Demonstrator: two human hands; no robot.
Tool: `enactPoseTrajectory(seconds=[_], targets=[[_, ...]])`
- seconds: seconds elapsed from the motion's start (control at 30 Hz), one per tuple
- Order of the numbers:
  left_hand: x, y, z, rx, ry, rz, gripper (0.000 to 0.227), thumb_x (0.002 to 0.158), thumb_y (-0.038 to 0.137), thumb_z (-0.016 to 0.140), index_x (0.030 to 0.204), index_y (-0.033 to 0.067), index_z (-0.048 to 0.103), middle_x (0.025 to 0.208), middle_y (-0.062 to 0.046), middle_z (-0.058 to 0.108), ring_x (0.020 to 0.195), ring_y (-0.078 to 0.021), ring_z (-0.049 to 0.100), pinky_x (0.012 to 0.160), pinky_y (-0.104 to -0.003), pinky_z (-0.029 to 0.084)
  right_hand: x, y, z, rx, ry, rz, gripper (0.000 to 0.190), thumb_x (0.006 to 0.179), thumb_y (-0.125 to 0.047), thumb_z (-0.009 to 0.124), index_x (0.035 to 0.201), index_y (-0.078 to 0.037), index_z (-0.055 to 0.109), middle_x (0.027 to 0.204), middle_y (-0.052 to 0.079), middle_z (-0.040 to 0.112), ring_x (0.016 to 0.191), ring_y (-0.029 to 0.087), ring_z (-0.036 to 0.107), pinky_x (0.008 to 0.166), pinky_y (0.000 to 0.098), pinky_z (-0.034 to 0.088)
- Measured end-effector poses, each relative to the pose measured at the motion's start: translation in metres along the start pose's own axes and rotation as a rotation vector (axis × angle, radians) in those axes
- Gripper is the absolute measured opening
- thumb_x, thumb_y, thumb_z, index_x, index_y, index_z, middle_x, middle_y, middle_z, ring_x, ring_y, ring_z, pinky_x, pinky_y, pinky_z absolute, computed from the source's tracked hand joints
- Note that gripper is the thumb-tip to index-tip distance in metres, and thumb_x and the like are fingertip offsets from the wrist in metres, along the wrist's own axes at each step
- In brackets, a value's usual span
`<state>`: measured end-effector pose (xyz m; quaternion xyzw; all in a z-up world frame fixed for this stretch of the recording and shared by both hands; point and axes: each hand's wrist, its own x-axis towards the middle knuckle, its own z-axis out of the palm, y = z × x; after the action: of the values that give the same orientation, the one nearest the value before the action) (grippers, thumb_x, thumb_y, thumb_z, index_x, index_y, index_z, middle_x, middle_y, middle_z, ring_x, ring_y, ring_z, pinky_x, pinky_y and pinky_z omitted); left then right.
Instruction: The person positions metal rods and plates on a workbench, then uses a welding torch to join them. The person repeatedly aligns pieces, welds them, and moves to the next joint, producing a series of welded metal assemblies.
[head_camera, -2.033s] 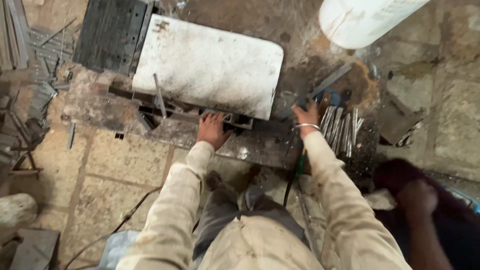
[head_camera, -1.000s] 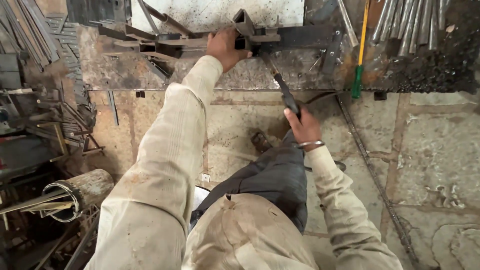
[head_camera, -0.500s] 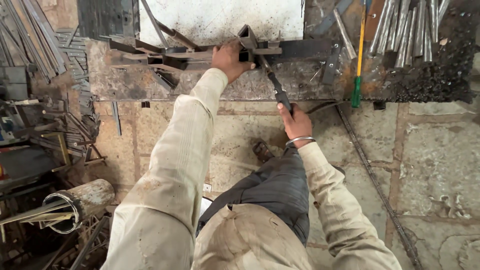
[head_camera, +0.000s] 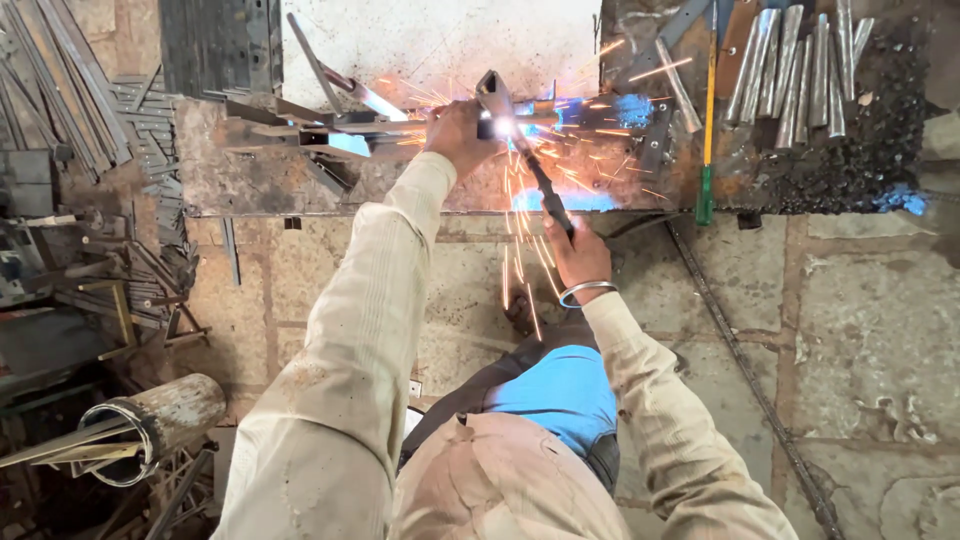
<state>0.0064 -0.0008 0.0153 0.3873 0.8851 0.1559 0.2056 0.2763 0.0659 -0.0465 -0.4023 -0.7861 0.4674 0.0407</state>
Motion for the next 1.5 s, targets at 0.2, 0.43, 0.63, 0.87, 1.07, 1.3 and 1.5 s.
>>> enactPoseTrajectory(seconds=[0.2, 0.43, 0.63, 0.87, 1.07, 1.3, 1.5], targets=[[0.000, 0.001, 0.002, -0.063, -0.013, -0.011, 0.042, 0.076, 0.039, 0.082, 0.113, 0.0201, 0.071, 0.112, -0.006, 0.073, 0.119, -0.0268, 0.062, 0.113, -0.047, 0.031, 0.001, 0.004, 0.008, -0.024, 0.010, 0.047, 0.069, 0.092, -0.074, 0.050, 0.099, -0.006, 0.063, 0.078, 0.023, 0.069, 0.083, 0.048, 0.067, 0.071, 0.0559, 0.051], [0.001, 0.004, 0.002, -0.049, -0.001, -0.036, 0.045, 0.076, 0.042, 0.084, 0.113, 0.0223, 0.069, 0.117, -0.006, 0.070, 0.122, -0.0281, 0.059, 0.110, -0.051, 0.033, 0.001, 0.003, 0.010, -0.086, 0.031, 0.044, 0.070, 0.093, -0.075, 0.047, 0.099, -0.008, 0.063, 0.083, 0.026, 0.069, 0.086, 0.052, 0.066, 0.072, 0.0590, 0.049], [0.000, -0.001, 0.005, -0.058, 0.046, -0.016, 0.051, 0.072, 0.042, 0.084, 0.117, 0.0225, 0.071, 0.121, -0.009, 0.068, 0.126, -0.0314, 0.054, 0.114, -0.055, 0.027, -0.003, -0.006, 0.002, -0.041, 0.013, 0.064, 0.069, 0.091, -0.075, 0.049, 0.101, -0.009, 0.065, 0.085, 0.025, 0.071, 0.088, 0.050, 0.066, 0.074, 0.0575, 0.051], [0.015, -0.014, 0.021, 0.045, 0.009, -0.033, 0.067, 0.076, 0.050, 0.082, 0.126, 0.0105, 0.062, 0.125, -0.014, 0.065, 0.128, -0.0324, 0.055, 0.112, -0.052, 0.033, -0.009, 0.014, -0.003, -0.005, 0.037, 0.020, 0.071, 0.093, -0.070, 0.052, 0.118, -0.006, 0.066, 0.088, 0.023, 0.072, 0.088, 0.046, 0.069, 0.076, 0.0538, 0.052], [0.009, -0.005, 0.013, 0.050, 0.017, -0.024, 0.062, 0.075, 0.050, 0.084, 0.121, 0.0131, 0.065, 0.128, -0.012, 0.067, 0.129, -0.0323, 0.056, 0.111, -0.054, 0.034, -0.052, 0.063, -0.047, 0.089, 0.136, -0.061, 0.068, 0.096, -0.060, 0.063, 0.130, -0.001, 0.063, 0.096, 0.020, 0.073, 0.089, 0.036, 0.073, 0.075, 0.0449, 0.054], [0.005, 0.001, 0.008, 0.002, 0.012, -0.010, 0.061, 0.076, 0.045, 0.084, 0.125, 0.0151, 0.063, 0.128, -0.011, 0.067, 0.128, -0.0322, 0.055, 0.108, -0.056, 0.034, -0.124, 0.105, -0.141, -0.097, 0.103, 0.180, 0.058, 0.092, -0.052, 0.065, 0.124, -0.004, 0.066, 0.071, 0.011, 0.068, 0.058, 0.020, 0.063, 0.056, 0.0372, 0.049], [0.012, -0.009, 0.032, 0.040, 0.112, 0.037, 0.067, 0.075, 0.047, 0.084, 0.129, 0.0128, 0.062, 0.129, -0.015, 0.065, 0.128, -0.0343, 0.054, 0.106, -0.053, 0.037, -0.140, 0.139, -0.201, 0.224, 0.270, 0.103, 0.035, 0.102, -0.036, 0.062, 0.098, -0.001, 0.062, 0.071, 0.008, 0.058, 0.058, 0.016, 0.053, 0.052, 0.0320, 0.044]])
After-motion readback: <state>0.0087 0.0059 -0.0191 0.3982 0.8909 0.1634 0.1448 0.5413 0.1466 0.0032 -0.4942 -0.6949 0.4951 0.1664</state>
